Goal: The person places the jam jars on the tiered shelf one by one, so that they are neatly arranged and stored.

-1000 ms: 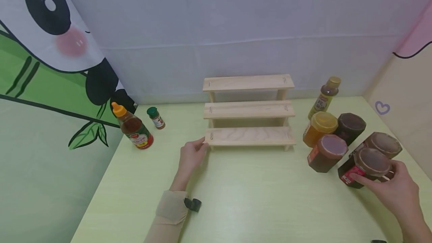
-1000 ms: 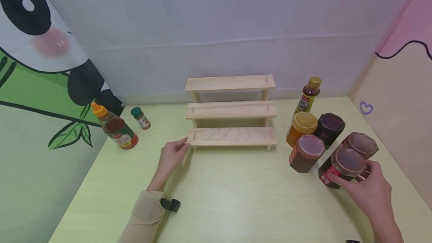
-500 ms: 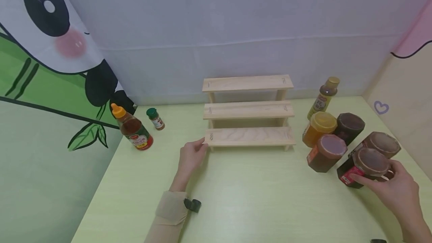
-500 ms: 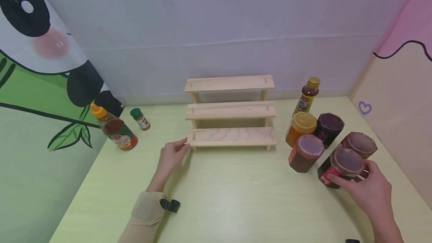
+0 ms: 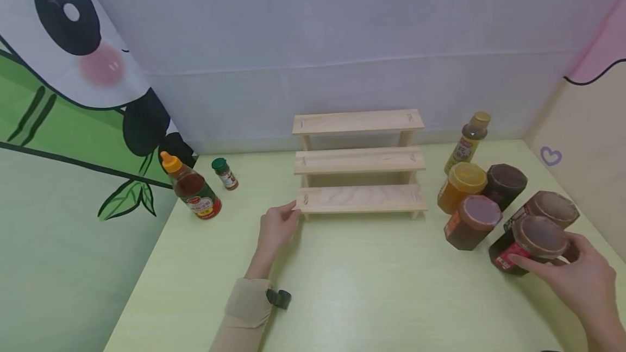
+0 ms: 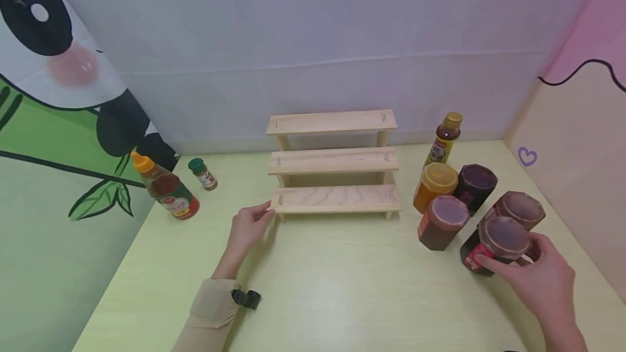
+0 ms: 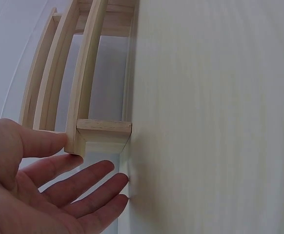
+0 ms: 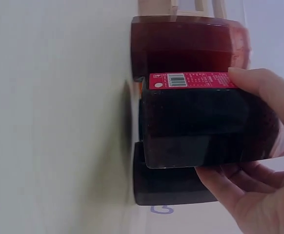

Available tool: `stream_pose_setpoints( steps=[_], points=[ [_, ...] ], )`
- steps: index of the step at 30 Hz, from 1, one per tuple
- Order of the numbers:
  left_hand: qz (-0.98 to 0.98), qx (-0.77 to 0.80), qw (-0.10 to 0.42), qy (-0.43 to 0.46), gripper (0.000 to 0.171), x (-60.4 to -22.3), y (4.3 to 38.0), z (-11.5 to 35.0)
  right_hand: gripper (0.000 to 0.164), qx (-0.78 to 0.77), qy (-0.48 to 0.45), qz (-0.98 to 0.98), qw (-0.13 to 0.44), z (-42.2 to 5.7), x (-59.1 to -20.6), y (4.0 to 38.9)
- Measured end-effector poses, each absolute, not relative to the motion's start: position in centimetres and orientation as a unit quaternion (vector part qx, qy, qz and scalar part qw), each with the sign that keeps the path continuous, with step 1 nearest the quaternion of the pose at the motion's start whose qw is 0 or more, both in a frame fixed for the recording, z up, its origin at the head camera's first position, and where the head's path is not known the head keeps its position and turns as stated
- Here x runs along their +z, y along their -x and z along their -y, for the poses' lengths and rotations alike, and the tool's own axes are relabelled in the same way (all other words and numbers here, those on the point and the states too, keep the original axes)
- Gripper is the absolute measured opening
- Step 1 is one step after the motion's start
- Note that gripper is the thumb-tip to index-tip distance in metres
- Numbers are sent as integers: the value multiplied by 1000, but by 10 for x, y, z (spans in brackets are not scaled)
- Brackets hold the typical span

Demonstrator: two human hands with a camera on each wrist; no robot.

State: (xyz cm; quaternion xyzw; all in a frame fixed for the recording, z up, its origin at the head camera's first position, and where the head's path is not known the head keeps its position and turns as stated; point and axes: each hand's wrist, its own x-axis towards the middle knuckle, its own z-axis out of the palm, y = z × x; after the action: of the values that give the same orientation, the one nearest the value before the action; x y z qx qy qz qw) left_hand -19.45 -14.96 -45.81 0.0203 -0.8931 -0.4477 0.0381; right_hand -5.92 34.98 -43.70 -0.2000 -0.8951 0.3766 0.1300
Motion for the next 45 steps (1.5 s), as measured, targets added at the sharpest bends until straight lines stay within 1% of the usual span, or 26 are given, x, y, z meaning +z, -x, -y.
stream_pose_setpoints(
  steps=[4, 6, 11, 16, 18, 22, 25, 30, 35, 36, 45],
  points=[
    [893, -447, 38, -23, 34, -458, 194, 150, 56, 424, 198, 872, 141, -346, -429, 58],
    [893, -448, 39, -24, 34, -458, 194, 151, 54, 461, 189, 853, 155, -344, -424, 57],
    [892, -451, 36, -23, 34, -460, 195, 151, 66, 531, 148, 807, 210, -336, -411, 55],
    [892, -450, 35, -23, 34, -459, 194, 152, 76, 538, 126, 787, 274, -326, -394, 56],
    [893, -448, 37, -24, 34, -458, 194, 153, 78, 527, 128, 789, 290, -321, -387, 56],
    [893, -448, 38, -23, 34, -457, 194, 153, 82, 558, 104, 763, 310, -312, -374, 57],
    [893, -449, 39, -21, 34, -457, 195, 153, 83, 584, 66, 748, 310, -304, -366, 58],
    [893, -448, 39, -24, 34, -457, 196, 152, 81, 602, 20, 746, 285, -286, -353, 64],
    [893, -449, 41, -17, 34, -458, 196, 153, 76, 597, 12, 757, 266, -269, -347, 70],
    [892, -450, 41, -16, 34, -458, 196, 153, 75, 615, 5, 745, 258, -266, -347, 72],
    [893, -448, 38, -22, 34, -459, 196, 150, 72, 583, -7, 785, 207, -235, -345, 95]
  ],
)
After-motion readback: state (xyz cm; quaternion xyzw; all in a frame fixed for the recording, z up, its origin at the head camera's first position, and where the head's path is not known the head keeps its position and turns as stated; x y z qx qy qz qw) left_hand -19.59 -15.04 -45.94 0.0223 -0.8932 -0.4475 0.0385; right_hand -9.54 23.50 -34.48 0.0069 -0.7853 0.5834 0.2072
